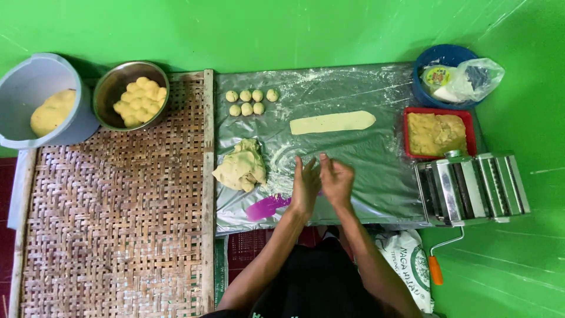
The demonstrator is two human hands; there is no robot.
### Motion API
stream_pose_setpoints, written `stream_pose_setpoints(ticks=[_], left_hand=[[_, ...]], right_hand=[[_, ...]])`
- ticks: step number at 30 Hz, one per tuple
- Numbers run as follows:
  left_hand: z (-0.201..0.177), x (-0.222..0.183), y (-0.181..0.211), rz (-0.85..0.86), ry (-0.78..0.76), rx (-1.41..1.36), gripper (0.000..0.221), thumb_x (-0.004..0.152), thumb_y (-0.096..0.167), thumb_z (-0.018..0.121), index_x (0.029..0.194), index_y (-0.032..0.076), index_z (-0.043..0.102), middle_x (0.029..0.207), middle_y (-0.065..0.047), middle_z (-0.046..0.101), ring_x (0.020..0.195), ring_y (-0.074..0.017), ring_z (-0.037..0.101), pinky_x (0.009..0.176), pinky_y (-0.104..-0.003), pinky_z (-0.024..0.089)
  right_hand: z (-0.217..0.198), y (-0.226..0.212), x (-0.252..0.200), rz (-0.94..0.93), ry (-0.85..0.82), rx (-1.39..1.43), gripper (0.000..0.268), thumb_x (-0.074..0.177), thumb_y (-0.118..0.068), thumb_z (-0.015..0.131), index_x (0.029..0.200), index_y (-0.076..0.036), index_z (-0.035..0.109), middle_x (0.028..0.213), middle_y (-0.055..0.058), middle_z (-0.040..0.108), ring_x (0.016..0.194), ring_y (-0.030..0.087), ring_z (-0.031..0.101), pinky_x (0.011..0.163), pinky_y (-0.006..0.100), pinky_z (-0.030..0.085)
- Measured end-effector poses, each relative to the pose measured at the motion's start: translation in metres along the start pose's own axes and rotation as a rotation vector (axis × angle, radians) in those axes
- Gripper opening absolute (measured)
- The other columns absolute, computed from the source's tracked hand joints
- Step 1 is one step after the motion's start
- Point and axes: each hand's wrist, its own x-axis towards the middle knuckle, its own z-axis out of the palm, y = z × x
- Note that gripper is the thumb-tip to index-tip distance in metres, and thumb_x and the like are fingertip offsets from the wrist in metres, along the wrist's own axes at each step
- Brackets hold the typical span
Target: Flatten dough using a manual roller machine, add filling, and shape into individual pastries.
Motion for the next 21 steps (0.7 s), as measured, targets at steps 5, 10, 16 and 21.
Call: stream_pose_setpoints(ticks=[5,10,16,21], left_hand=[[-0.004,0.012,-0.01,0.343,0.01,0.193,0.081,0.104,0.058,0.036,0.156,-0.003,0.029,0.154,-0.034,0.035,0.144,-0.0519,0.035,0.12,-0.061,0.024],[-0.015,0.025,-0.029,0.624,0.08,0.383,0.062,0.1,0.019,0.056,0.152,-0.004,0.033,0.143,-0.033,0.05,0.131,-0.0489,0.054,0.113,-0.061,0.039],[-0.021,0.034,-0.023,0.577,0.2,0.446,0.038,0.104,0.021,0.062,0.133,-0.003,0.064,0.123,-0.025,0.07,0.119,-0.0344,0.066,0.103,-0.047,0.052],[-0.045,0.053,-0.032,0.408,0.293,0.278,0.053,0.092,0.041,0.079,0.058,0.003,0.064,0.041,-0.008,0.048,0.03,-0.0127,0.045,0.029,-0.023,0.036]], right_hand=[[0.015,-0.04,-0.019,0.02,-0.049,0.008,0.032,0.104,-0.027,0.062,0.08,-0.007,0.06,0.067,0.009,0.051,0.06,0.016,0.041,0.06,0.027,0.032],[0.015,-0.082,-0.023,0.038,-0.098,0.018,0.031,0.105,-0.034,0.053,0.105,-0.003,0.052,0.098,0.016,0.044,0.09,0.025,0.035,0.081,0.037,0.024],[0.003,-0.13,-0.017,0.075,-0.166,0.026,0.057,0.105,-0.044,0.042,0.139,0.001,0.04,0.14,0.025,0.036,0.131,0.038,0.028,0.111,0.05,0.013],[-0.015,-0.144,-0.014,0.11,-0.162,0.051,0.056,0.106,-0.038,0.044,0.15,-0.005,0.047,0.155,0.018,0.049,0.15,0.034,0.035,0.123,0.05,0.023]])
